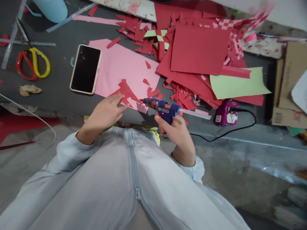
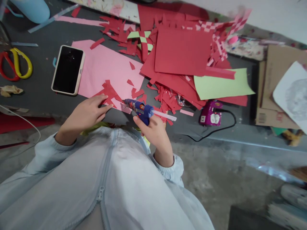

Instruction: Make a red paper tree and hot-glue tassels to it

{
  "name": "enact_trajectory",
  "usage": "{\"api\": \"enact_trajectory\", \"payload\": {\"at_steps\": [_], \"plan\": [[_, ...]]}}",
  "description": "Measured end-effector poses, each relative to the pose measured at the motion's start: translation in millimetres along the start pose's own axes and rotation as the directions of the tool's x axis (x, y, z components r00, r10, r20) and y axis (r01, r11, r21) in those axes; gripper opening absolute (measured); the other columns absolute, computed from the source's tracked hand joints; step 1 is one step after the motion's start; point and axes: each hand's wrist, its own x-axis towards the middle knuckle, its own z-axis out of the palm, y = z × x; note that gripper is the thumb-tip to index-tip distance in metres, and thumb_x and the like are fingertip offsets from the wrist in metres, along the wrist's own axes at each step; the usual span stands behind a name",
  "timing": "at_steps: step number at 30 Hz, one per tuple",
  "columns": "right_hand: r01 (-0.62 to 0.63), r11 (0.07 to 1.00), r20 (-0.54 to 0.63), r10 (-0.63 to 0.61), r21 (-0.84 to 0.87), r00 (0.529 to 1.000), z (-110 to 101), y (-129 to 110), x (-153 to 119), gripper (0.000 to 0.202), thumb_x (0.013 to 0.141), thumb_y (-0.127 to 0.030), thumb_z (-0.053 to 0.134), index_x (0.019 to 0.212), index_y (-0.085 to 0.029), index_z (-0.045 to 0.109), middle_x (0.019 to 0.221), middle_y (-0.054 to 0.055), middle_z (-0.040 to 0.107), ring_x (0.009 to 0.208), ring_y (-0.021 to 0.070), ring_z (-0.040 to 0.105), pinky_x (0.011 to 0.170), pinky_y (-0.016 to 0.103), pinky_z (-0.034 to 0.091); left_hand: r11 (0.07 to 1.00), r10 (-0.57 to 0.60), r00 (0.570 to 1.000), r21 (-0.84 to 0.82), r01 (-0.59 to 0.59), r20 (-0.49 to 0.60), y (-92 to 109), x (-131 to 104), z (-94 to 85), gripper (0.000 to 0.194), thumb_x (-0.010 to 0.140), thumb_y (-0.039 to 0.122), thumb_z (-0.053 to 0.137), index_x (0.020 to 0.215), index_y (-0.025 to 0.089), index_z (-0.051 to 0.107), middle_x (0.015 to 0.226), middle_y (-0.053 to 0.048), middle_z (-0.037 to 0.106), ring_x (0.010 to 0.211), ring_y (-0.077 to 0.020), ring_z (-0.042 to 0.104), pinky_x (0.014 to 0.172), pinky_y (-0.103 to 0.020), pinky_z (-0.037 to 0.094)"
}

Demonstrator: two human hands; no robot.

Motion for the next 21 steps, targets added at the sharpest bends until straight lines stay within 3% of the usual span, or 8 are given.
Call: {"api": "enact_trajectory", "payload": {"at_steps": [6, 14, 18, 21], "plan": [[-0.09, 0.992, 0.014, 0.089, 0.085, 0.996, 3, 2, 1, 0.042, 0.083, -0.059, 0.06, 0.062, -0.025, 0.046, 0.044, -0.003, 0.051, 0.042, 0.0153, 0.053, 0.05, 0.031, 0.045, 0.995, 0.02, 1.0, -0.094, -0.018, 0.017, -4, 1, -5.7, 0.033, 0.091, 0.022, 0.055, 0.12, 0.021, 0.069, 0.135, -0.017, 0.057, 0.126, -0.034, 0.055, 0.103, -0.051, 0.047], [-0.078, 0.99, -0.033, 0.082, 0.116, 0.996, 7, 3, 1, 0.044, 0.081, -0.059, 0.063, 0.061, -0.025, 0.044, 0.042, -0.004, 0.05, 0.04, 0.0142, 0.052, 0.047, 0.029, 0.044, 1.0, 0.006, 0.996, -0.013, -0.007, -0.088, -9, 1, 7.6, 0.039, 0.097, 0.024, 0.044, 0.127, 0.009, 0.061, 0.13, -0.022, 0.06, 0.119, -0.0321, 0.059, 0.1, -0.047, 0.051], [-0.044, 0.996, -0.071, 0.049, 0.079, 0.996, 9, 8, 1, 0.042, 0.083, -0.061, 0.06, 0.063, -0.025, 0.049, 0.042, -0.003, 0.051, 0.04, 0.0158, 0.052, 0.045, 0.029, 0.042, 1.0, 0.011, 0.998, 0.013, -0.011, -0.063, -3, 1, 6.9, 0.034, 0.097, 0.026, 0.046, 0.124, 0.015, 0.064, 0.132, -0.018, 0.057, 0.12, -0.0316, 0.058, 0.099, -0.047, 0.05], [-0.005, 1.0, -0.148, 0.001, -0.024, 0.989, 10, 8, 0, 0.037, 0.084, -0.06, 0.057, 0.076, -0.024, 0.058, 0.048, -0.002, 0.054, 0.045, 0.0179, 0.054, 0.048, 0.03, 0.042, 0.999, 0.026, 0.999, -0.021, -0.027, -0.041, -1, 1, 4.7, 0.033, 0.096, 0.027, 0.05, 0.124, 0.02, 0.065, 0.135, -0.017, 0.055, 0.124, -0.0319, 0.054, 0.1, -0.048, 0.048]]}}
